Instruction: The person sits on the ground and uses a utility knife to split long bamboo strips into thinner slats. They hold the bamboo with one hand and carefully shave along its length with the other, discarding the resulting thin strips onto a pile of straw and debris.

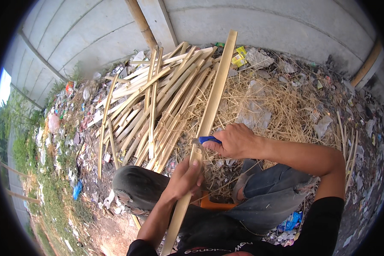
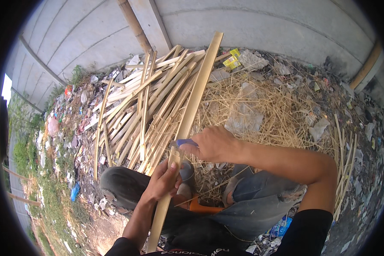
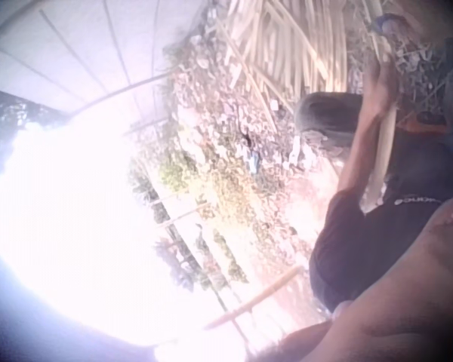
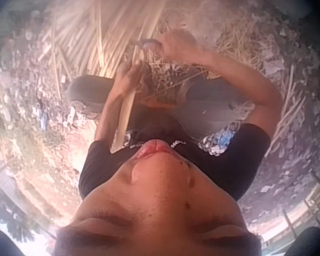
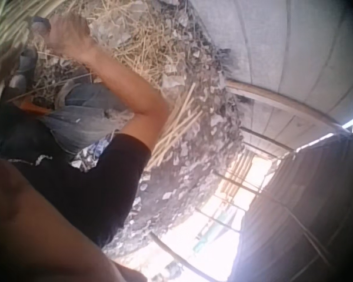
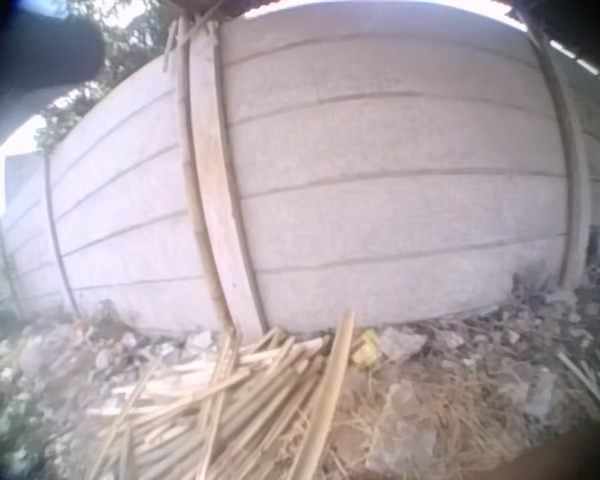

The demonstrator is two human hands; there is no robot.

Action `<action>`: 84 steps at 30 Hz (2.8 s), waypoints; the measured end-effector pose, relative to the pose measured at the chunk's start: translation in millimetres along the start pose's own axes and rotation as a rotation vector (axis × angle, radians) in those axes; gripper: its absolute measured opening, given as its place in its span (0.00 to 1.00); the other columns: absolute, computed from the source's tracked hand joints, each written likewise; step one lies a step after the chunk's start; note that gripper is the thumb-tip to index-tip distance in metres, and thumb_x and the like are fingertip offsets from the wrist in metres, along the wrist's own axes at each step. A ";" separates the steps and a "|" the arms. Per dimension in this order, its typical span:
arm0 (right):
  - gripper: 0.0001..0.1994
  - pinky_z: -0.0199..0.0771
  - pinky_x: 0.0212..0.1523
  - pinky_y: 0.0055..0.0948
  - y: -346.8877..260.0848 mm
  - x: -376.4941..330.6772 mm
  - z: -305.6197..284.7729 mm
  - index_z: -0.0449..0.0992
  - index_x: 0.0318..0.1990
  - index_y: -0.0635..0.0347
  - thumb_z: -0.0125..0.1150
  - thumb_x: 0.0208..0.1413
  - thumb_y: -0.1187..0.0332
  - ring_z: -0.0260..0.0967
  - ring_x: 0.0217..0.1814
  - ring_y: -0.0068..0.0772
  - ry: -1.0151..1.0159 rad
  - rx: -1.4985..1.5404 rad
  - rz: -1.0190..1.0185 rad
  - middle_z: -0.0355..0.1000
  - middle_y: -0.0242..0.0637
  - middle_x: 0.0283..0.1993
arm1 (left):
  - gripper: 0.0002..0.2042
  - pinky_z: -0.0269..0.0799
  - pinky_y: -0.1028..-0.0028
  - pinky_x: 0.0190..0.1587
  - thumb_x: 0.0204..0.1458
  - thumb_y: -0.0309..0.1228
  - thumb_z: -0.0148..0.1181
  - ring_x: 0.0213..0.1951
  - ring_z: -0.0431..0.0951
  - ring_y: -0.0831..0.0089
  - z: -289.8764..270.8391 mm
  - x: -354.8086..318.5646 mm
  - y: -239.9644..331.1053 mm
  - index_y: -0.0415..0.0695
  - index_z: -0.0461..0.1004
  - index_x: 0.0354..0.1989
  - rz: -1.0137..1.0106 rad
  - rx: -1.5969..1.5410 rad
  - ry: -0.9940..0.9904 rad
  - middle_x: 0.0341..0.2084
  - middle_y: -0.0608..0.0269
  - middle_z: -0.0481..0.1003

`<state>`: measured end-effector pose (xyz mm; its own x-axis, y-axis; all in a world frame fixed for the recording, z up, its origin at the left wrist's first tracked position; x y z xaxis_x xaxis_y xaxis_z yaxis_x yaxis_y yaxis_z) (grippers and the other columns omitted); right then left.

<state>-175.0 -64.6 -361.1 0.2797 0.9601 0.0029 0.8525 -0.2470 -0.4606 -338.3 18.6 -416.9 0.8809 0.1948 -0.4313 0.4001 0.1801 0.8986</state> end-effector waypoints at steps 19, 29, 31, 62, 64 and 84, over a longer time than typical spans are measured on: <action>0.42 0.74 0.35 0.53 215.7 -7.1 -108.3 0.78 0.21 0.64 0.37 0.68 0.32 0.75 0.29 0.55 0.335 -0.297 0.633 0.73 0.51 0.22 | 0.17 0.60 0.79 0.18 0.72 0.46 0.43 0.16 0.63 0.81 -1.0 -68.1 -59.5 0.42 0.66 0.45 -0.189 -0.026 -0.197 0.20 0.65 0.68; 0.41 0.66 0.35 0.50 362.6 -151.2 -177.9 0.74 0.21 0.66 0.38 0.69 0.35 0.68 0.24 0.49 0.720 -0.242 1.013 0.68 0.46 0.19 | 0.19 0.58 0.81 0.21 0.73 0.44 0.43 0.18 0.62 0.84 2.1 -123.7 -95.8 0.40 0.67 0.58 -0.245 -0.042 -0.298 0.22 0.64 0.71; 0.40 0.64 0.32 0.48 316.4 -98.9 -151.0 0.74 0.22 0.66 0.39 0.69 0.35 0.67 0.24 0.47 0.685 -0.232 0.829 0.67 0.45 0.18 | 0.22 0.58 0.81 0.21 0.72 0.47 0.42 0.18 0.61 0.83 -2.9 -99.8 -85.8 0.41 0.66 0.60 -0.178 -0.022 -0.221 0.24 0.63 0.71; 0.36 0.77 0.31 0.51 78.1 17.2 -36.3 0.80 0.24 0.64 0.48 0.66 0.37 0.78 0.27 0.57 0.223 -0.108 0.228 0.74 0.51 0.20 | 0.20 0.69 0.74 0.25 0.73 0.45 0.40 0.22 0.72 0.79 -10.9 -0.5 -8.3 0.38 0.67 0.46 0.227 0.552 0.152 0.20 0.65 0.71; 0.37 0.74 0.30 0.53 139.6 18.9 -62.3 0.78 0.23 0.64 0.45 0.67 0.36 0.77 0.26 0.55 0.202 -0.107 0.503 0.72 0.50 0.18 | 0.20 0.69 0.74 0.26 0.73 0.45 0.40 0.23 0.73 0.78 -4.0 -23.3 -13.1 0.37 0.67 0.48 0.176 0.500 0.120 0.21 0.65 0.71; 0.39 0.60 0.25 0.43 164.0 -32.6 -120.4 0.73 0.22 0.66 0.46 0.67 0.35 0.58 0.17 0.37 0.622 0.050 0.283 0.59 0.37 0.14 | 0.24 0.55 0.82 0.22 0.72 0.44 0.45 0.20 0.58 0.86 0.9 -21.8 -42.5 0.38 0.67 0.65 0.143 -0.059 0.041 0.21 0.77 0.60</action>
<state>8.9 -152.2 -329.9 0.7033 0.6018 0.3784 0.6918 -0.4567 -0.5593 -374.3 5.8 -445.6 0.9162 0.2613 -0.3037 0.2550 0.2041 0.9452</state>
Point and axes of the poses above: each hand's wrist, its own x-axis towards the middle knuckle, its own z-axis out of the palm, y = z × x, the point moved 7 cm from there along x, towards the middle knuckle
